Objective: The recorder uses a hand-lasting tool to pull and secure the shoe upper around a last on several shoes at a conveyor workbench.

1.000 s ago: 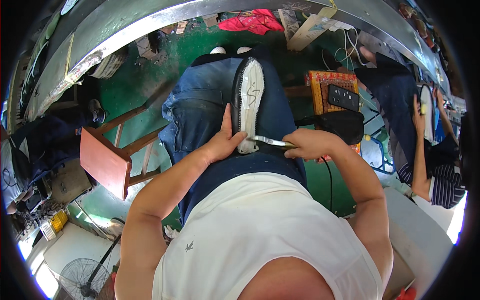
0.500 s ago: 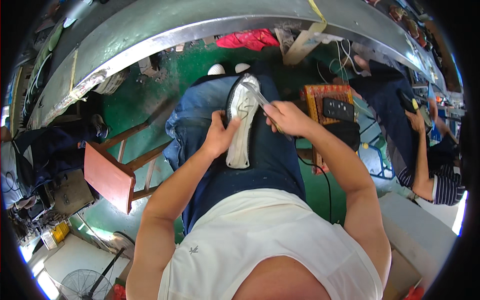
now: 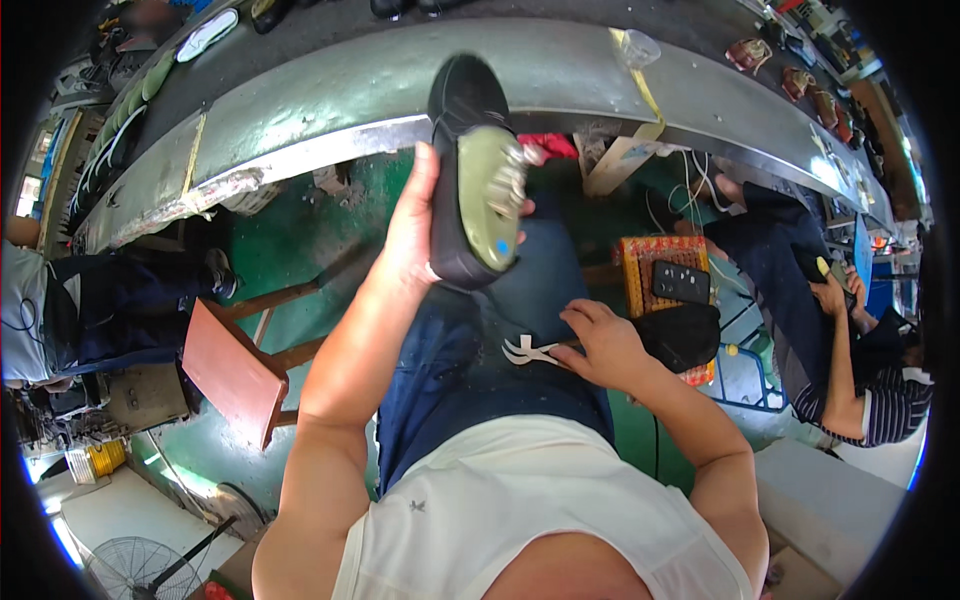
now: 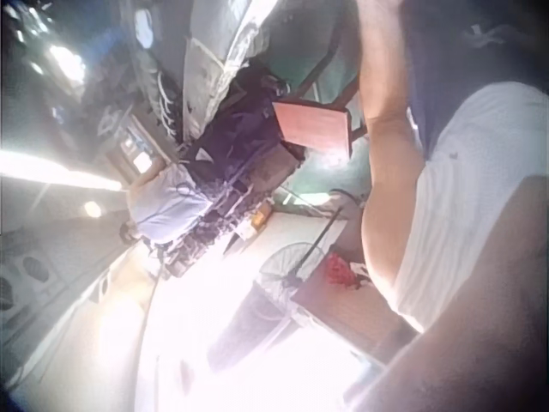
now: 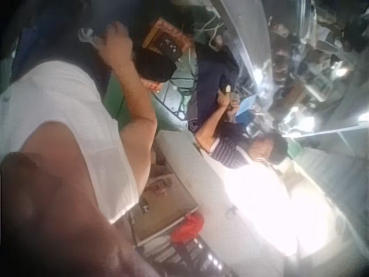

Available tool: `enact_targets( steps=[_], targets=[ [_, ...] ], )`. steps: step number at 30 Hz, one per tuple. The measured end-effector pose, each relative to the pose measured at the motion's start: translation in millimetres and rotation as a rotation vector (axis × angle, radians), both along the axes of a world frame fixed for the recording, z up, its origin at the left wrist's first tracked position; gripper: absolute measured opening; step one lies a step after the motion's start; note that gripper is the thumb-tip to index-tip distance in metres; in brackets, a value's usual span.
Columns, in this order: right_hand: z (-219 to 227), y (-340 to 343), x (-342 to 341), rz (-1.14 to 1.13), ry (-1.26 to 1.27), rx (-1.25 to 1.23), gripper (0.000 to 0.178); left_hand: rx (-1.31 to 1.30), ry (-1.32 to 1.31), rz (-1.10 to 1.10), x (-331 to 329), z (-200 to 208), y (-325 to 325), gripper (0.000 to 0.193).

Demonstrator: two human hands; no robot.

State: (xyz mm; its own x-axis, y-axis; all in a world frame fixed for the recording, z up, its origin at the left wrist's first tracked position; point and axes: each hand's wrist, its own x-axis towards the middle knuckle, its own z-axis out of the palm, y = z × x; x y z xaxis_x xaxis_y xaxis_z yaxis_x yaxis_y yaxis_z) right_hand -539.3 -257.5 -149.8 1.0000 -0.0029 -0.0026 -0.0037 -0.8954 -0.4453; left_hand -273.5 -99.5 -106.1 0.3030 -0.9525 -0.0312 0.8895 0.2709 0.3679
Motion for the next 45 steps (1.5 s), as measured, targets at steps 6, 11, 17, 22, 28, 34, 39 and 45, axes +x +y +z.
enact_targets(
  steps=[6,11,17,22,28,34,39,45],
  targets=[
    [54.1,-12.6,59.8,0.018,-0.405,0.134,0.058,-0.020,0.186,0.159,-14.3,0.5,-27.4,0.082],
    [95.3,2.4,100.5,0.022,-0.713,0.197,0.072,-0.088,0.254,0.166,-20.4,1.2,-32.2,0.081],
    [86.3,5.1,123.2,0.134,-1.034,0.040,0.054,-0.184,0.185,0.188,-27.3,-9.0,-33.6,0.080],
    [69.8,0.2,116.6,0.208,-1.070,-0.046,0.058,-0.006,0.161,0.256,-35.8,-9.3,-37.6,0.083],
    [60.1,-3.0,118.4,0.205,-1.121,-0.032,0.060,-0.063,0.201,0.294,-38.1,-11.4,-41.8,0.083],
    [36.4,4.0,129.2,-0.025,-0.775,0.534,0.108,0.281,-0.052,0.568,-41.7,-2.3,-52.8,0.064],
    [47.1,-1.5,130.8,0.056,-0.732,0.502,0.106,0.130,-1.725,1.354,-5.0,32.2,-48.9,0.058],
    [48.9,11.7,135.1,-0.033,-0.730,0.507,0.104,0.109,-1.599,0.918,9.0,57.3,-62.2,0.047]
  ],
)
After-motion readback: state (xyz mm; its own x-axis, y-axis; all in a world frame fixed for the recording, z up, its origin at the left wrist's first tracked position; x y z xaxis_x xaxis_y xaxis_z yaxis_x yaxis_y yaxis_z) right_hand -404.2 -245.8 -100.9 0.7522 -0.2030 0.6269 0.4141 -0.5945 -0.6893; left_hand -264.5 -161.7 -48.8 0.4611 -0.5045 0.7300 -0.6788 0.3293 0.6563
